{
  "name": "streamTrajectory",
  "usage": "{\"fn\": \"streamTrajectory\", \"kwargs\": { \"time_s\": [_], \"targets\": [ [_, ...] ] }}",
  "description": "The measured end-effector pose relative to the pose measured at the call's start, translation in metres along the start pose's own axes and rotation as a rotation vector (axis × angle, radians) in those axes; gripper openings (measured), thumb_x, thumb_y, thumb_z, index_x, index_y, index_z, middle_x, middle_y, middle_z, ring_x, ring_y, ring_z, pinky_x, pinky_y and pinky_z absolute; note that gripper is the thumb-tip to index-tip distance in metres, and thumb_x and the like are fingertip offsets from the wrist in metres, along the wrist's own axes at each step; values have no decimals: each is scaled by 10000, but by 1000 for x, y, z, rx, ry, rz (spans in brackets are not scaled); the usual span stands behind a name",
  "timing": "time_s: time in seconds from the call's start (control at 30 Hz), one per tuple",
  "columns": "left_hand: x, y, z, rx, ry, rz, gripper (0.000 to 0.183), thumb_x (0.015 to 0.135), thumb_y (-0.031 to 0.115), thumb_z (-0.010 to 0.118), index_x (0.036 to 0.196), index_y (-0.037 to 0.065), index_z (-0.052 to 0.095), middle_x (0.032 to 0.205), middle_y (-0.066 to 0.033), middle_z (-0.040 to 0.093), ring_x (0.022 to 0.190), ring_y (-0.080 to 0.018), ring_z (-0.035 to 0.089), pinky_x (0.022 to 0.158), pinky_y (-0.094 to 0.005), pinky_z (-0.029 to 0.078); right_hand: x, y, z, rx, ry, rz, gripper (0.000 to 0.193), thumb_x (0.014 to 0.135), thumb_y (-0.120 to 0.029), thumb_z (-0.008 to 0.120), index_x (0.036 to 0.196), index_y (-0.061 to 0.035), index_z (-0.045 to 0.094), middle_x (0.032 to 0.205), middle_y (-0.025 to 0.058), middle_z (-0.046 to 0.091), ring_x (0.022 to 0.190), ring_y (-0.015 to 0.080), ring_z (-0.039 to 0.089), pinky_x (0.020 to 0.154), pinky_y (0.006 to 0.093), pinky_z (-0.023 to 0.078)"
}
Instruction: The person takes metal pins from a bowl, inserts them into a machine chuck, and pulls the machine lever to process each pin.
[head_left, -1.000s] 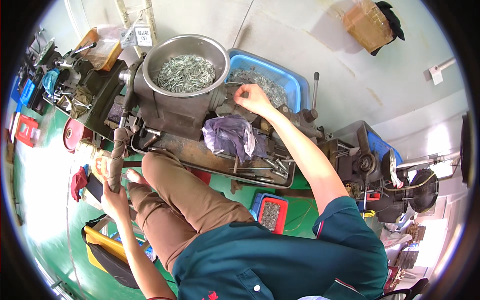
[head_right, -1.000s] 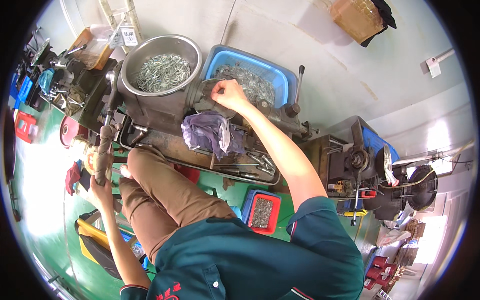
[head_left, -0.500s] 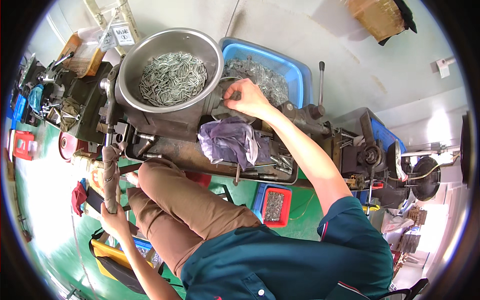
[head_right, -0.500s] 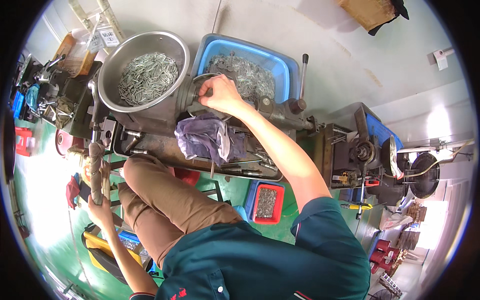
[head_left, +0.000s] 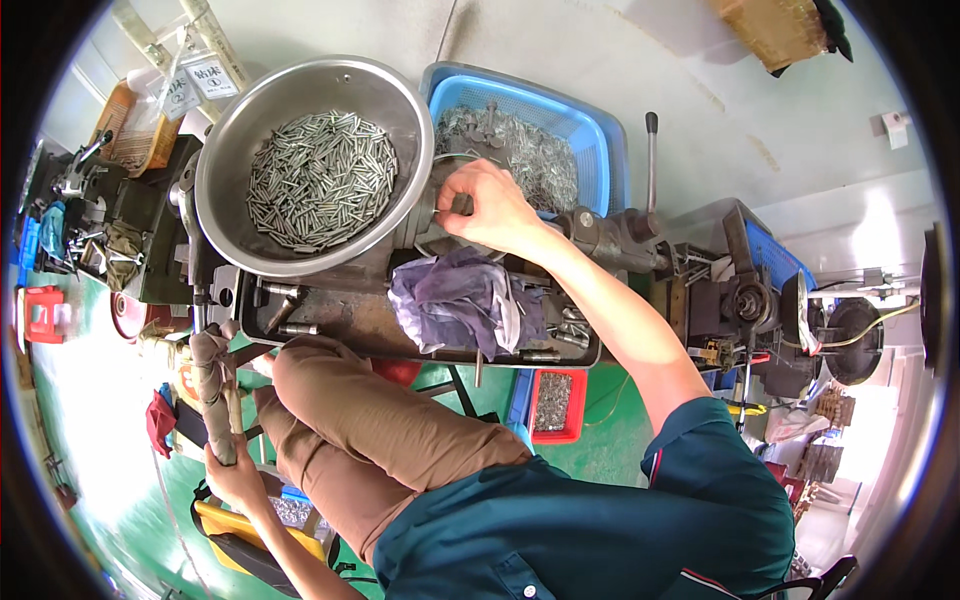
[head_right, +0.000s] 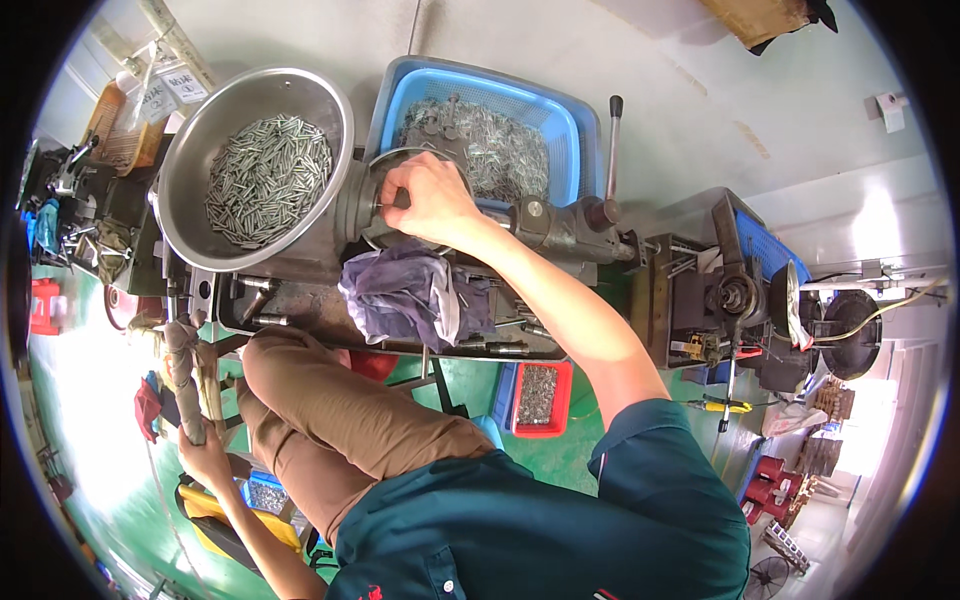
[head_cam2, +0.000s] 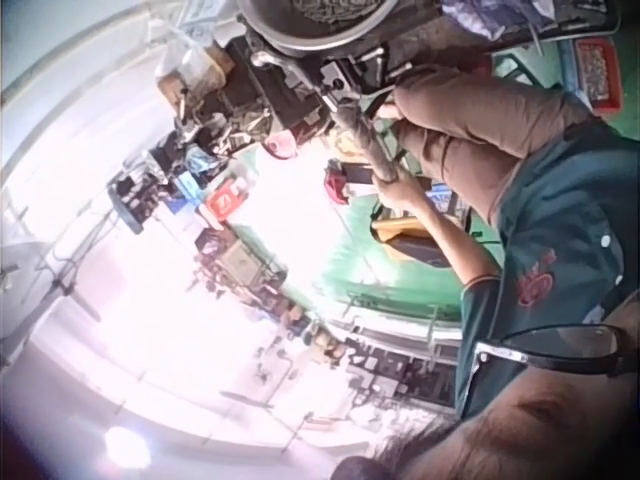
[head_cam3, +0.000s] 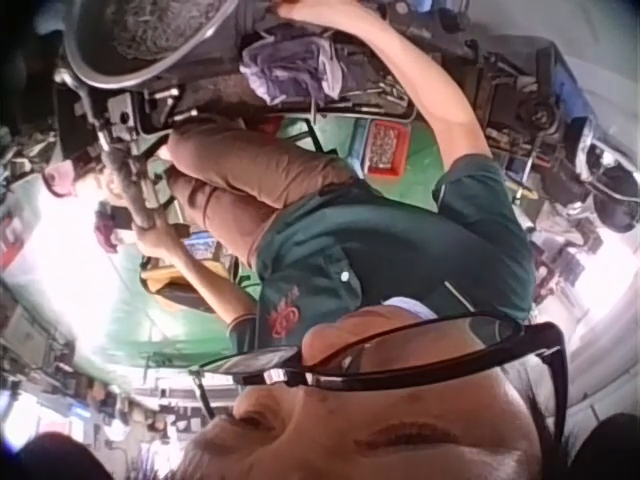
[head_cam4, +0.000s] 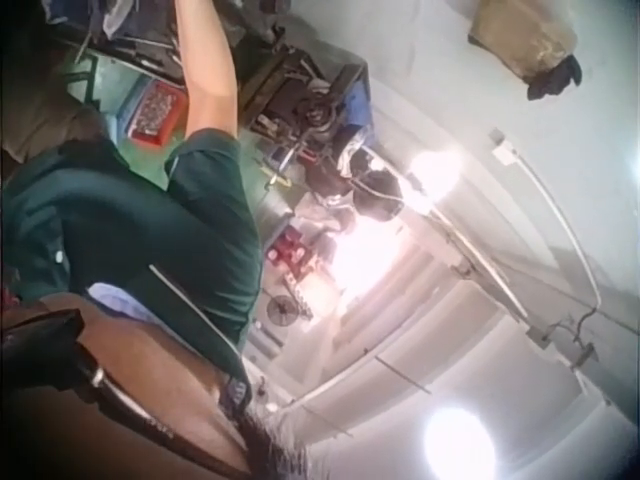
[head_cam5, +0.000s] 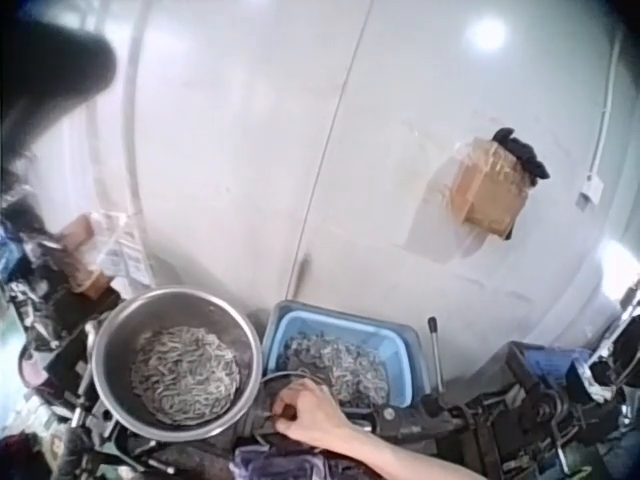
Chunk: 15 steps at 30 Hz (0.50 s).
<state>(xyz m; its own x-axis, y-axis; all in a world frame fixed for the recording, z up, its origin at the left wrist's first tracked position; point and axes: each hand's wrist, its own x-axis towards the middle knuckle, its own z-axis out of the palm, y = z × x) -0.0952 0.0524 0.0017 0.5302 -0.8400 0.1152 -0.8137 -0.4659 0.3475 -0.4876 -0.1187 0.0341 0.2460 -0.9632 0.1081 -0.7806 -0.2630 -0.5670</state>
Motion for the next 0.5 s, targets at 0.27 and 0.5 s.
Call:
{"fn": "streamTrajectory", "kwargs": {
  "time_s": [0.27,0.5],
  "targets": [
    [1,-8,3,-18,-26,-5,300,690,185,595,892,-30,537,729,-201,566,667,-341,562,580,-373,424,-3,1,-2,-4,-6,42,180,569,-155,612,715,-61,567,828,95,568,922,263,481,814,358,368],
    [1,-8,4,-10,-30,-18,311,697,185,591,908,-36,531,750,-205,568,683,-335,567,591,-367,426,-3,-1,-3,-18,-10,39,200,574,-180,615,729,-63,568,818,87,566,913,251,482,814,360,364]
  ]
}}
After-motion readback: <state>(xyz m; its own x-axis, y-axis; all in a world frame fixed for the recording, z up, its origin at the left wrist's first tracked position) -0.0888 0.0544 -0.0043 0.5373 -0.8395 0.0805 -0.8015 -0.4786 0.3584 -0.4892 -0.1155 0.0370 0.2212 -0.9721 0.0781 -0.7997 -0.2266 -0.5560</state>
